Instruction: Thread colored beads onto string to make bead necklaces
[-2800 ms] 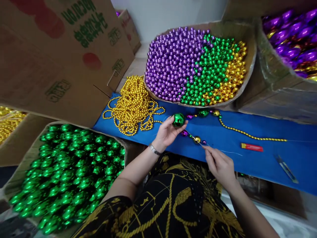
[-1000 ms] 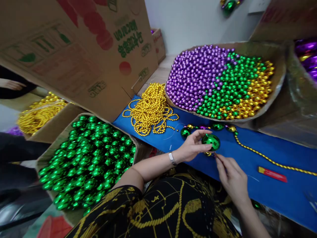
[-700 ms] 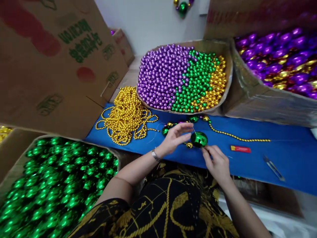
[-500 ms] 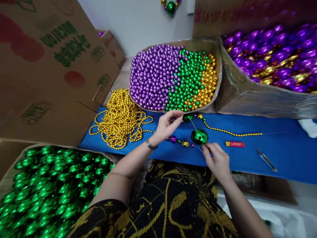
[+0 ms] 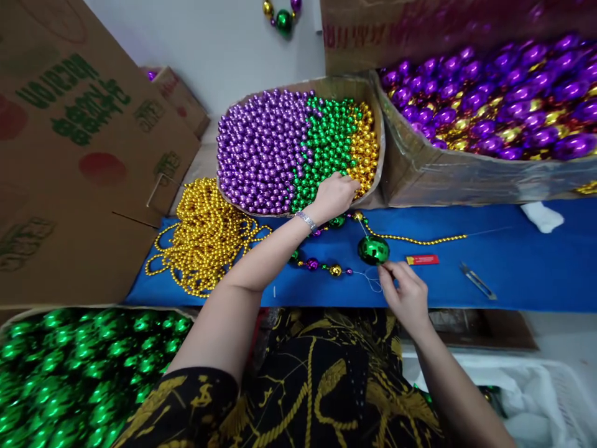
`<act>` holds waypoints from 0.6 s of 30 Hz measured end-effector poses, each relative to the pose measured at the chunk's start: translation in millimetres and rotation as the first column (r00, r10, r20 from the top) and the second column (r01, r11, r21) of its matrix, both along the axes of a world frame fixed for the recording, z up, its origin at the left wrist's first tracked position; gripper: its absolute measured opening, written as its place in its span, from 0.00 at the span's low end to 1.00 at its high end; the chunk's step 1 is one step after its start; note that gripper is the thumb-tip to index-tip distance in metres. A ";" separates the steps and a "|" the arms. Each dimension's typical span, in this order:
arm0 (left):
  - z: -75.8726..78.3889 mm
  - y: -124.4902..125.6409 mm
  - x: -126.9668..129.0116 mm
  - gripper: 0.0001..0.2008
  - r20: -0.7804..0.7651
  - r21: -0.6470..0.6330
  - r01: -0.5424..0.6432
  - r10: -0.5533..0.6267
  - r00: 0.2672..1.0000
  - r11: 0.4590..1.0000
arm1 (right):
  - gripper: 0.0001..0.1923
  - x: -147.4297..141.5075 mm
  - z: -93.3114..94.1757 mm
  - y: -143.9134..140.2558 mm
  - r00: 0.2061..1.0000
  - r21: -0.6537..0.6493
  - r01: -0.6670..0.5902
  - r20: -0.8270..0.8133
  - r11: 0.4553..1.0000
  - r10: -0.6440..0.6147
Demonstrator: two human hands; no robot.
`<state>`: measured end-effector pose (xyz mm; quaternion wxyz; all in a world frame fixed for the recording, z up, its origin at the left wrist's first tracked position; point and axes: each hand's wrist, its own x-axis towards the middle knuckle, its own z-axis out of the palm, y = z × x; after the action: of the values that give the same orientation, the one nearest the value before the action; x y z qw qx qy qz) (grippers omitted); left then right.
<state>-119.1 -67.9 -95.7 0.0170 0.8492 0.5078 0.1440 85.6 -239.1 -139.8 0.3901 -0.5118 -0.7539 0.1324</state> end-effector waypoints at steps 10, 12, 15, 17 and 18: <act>16.9 18.4 -4.1 0.15 -0.081 0.083 -0.038 0.044 0.996 0.996 | 0.06 11.5 -2.3 1.1 1.000 0.046 0.020 0.000 0.999 -0.020; 23.3 21.7 -20.5 0.15 -0.023 0.105 -0.121 0.124 0.992 0.987 | 0.05 13.8 -3.6 1.5 1.000 0.040 0.026 0.001 0.999 -0.026; 31.3 23.5 -52.3 0.12 0.072 0.135 -0.203 0.195 0.978 0.970 | 0.06 16.8 -6.3 2.4 1.000 0.024 0.029 -0.002 0.999 -0.029; 35.5 21.1 -76.0 0.11 0.122 0.161 -0.267 0.249 0.961 0.950 | 0.06 17.8 -8.3 3.3 1.000 0.027 0.025 0.004 0.999 -0.025; 37.3 18.7 -87.7 0.11 0.134 0.168 -0.299 0.278 0.951 0.940 | 0.06 17.7 -9.2 3.8 1.000 0.036 0.020 0.006 0.999 -0.020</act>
<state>-206.8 -49.1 -58.4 -0.0560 0.7543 0.6095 0.2376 103.4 -235.3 -149.0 0.3980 -0.5128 -0.7522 0.1134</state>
